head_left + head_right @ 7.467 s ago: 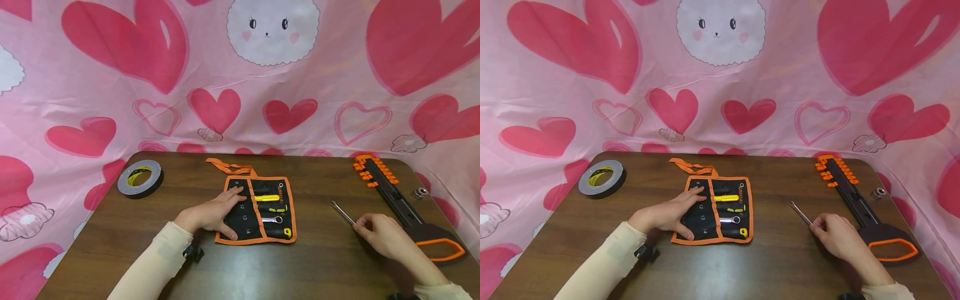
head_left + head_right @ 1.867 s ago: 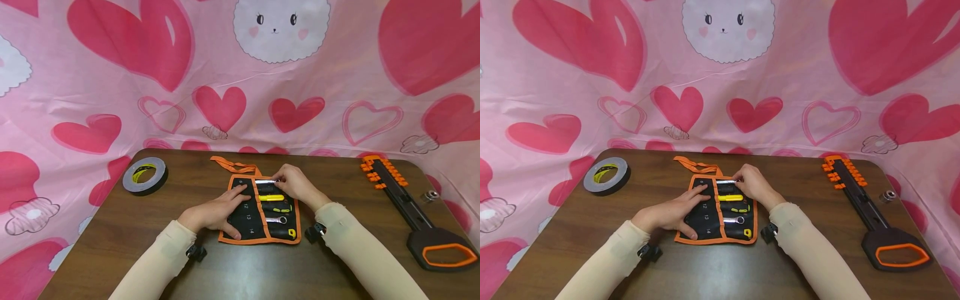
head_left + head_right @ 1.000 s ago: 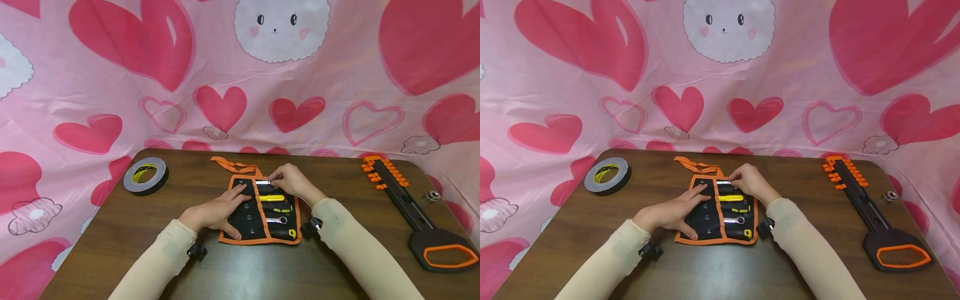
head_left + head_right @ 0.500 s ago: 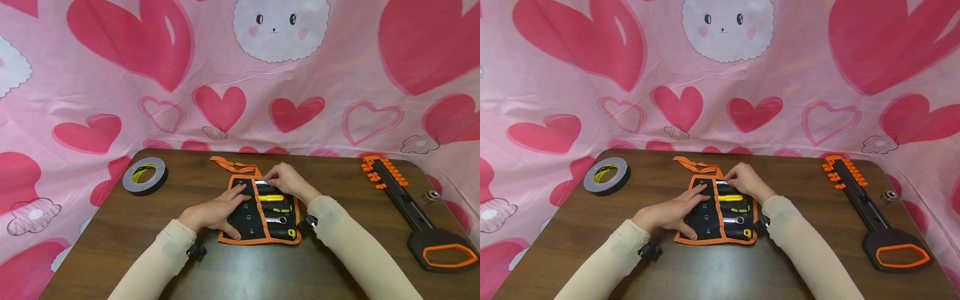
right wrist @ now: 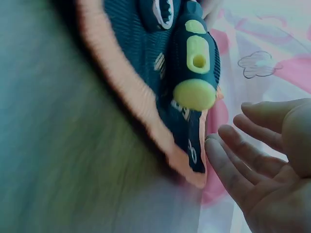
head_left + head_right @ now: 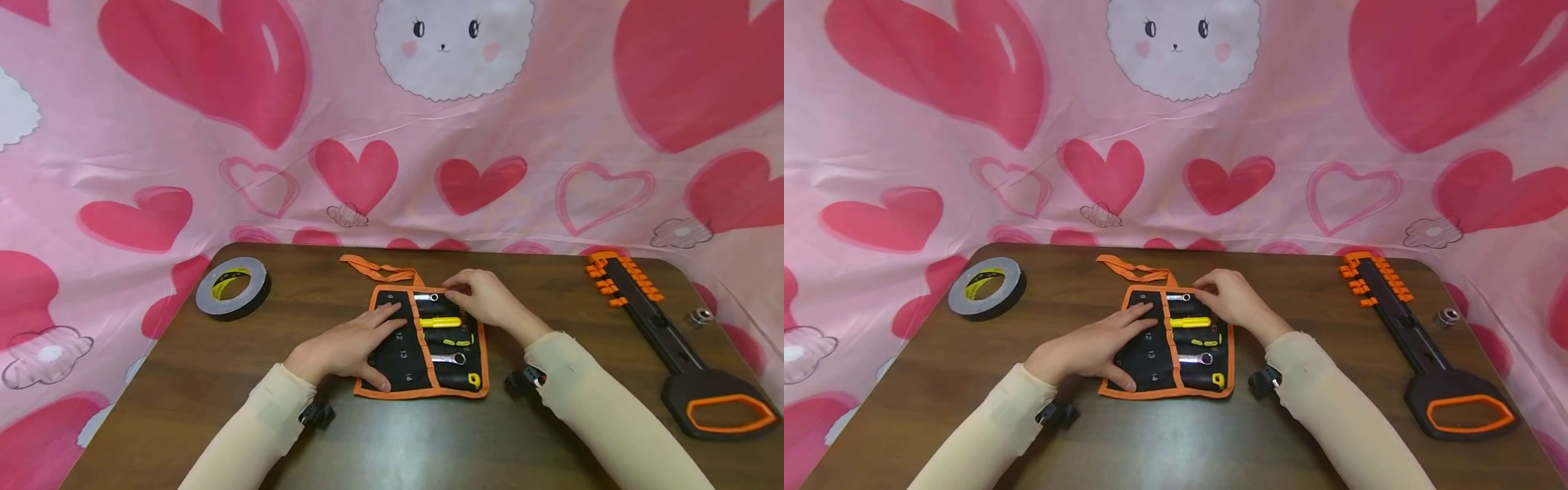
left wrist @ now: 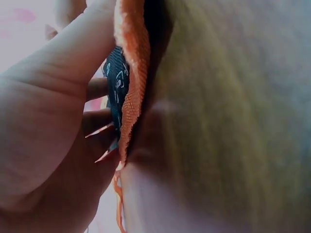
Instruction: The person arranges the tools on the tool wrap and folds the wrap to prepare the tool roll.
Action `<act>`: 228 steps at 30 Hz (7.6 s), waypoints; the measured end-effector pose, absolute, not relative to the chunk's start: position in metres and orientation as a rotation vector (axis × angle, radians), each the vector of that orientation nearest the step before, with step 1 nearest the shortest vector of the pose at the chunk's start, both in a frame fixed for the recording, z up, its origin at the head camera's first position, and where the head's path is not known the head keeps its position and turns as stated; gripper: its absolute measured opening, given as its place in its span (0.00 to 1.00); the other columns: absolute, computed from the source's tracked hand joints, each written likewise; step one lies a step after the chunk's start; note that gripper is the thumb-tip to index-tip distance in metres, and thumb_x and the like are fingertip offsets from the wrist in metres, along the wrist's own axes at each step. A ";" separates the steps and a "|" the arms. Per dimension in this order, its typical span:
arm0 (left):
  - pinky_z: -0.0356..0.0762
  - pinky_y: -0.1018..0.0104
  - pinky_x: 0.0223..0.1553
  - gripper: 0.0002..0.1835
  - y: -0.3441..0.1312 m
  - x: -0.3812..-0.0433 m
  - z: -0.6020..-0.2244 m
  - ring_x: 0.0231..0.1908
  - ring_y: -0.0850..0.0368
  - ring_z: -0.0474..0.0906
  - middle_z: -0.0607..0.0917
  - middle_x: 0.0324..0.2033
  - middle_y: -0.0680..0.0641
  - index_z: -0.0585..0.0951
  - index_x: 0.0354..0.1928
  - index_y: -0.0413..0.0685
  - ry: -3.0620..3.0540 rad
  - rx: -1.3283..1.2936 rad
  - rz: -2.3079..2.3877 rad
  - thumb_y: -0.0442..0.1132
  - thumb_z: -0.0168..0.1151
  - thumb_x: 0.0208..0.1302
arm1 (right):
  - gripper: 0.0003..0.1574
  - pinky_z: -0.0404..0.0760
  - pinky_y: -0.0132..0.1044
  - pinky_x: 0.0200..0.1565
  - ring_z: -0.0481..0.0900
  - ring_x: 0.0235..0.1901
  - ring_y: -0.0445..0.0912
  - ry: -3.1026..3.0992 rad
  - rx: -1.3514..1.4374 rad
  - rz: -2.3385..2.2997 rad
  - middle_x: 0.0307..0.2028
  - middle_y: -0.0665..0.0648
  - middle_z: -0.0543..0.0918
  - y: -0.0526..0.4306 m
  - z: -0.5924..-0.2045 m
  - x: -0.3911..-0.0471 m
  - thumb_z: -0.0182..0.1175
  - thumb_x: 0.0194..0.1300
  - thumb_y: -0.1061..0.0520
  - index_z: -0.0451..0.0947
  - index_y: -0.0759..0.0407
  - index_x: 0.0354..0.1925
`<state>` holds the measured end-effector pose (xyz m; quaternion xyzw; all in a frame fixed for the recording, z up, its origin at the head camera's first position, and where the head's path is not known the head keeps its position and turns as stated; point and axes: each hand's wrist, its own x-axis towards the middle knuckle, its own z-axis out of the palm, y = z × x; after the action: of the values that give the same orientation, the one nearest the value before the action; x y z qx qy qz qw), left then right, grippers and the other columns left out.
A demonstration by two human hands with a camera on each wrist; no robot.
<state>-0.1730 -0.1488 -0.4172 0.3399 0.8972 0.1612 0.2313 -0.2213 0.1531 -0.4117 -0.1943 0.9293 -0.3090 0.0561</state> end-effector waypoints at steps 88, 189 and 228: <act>0.84 0.64 0.39 0.08 -0.159 -0.148 -0.416 0.34 0.59 0.80 0.88 0.38 0.51 0.88 0.49 0.48 2.645 0.571 1.010 0.34 0.73 0.70 | 0.04 0.76 0.33 0.31 0.76 0.28 0.41 2.687 -0.371 -1.140 0.32 0.48 0.89 0.175 -0.417 -0.118 0.71 0.71 0.61 0.92 0.58 0.43; 0.80 0.65 0.36 0.12 -0.158 -0.201 -0.417 0.38 0.55 0.81 0.91 0.38 0.42 0.91 0.51 0.36 2.351 0.300 1.291 0.33 0.73 0.68 | 0.28 0.85 0.56 0.58 0.80 0.54 0.58 3.138 -0.806 -0.806 0.54 0.63 0.83 0.164 -0.417 -0.146 0.81 0.61 0.57 0.87 0.63 0.57; 0.75 0.40 0.73 0.23 -0.162 -0.206 -0.412 0.69 0.41 0.80 0.84 0.68 0.42 0.84 0.67 0.47 2.688 0.805 1.058 0.40 0.72 0.73 | 0.23 0.81 0.58 0.59 0.83 0.53 0.57 2.733 -0.672 -0.930 0.56 0.64 0.89 0.179 -0.408 -0.201 0.67 0.76 0.55 0.86 0.63 0.63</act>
<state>-0.2058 -0.1615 -0.4122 0.2678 0.8941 0.3520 0.0712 -0.2006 0.1792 -0.4083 -0.2257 0.9184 -0.3126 0.0886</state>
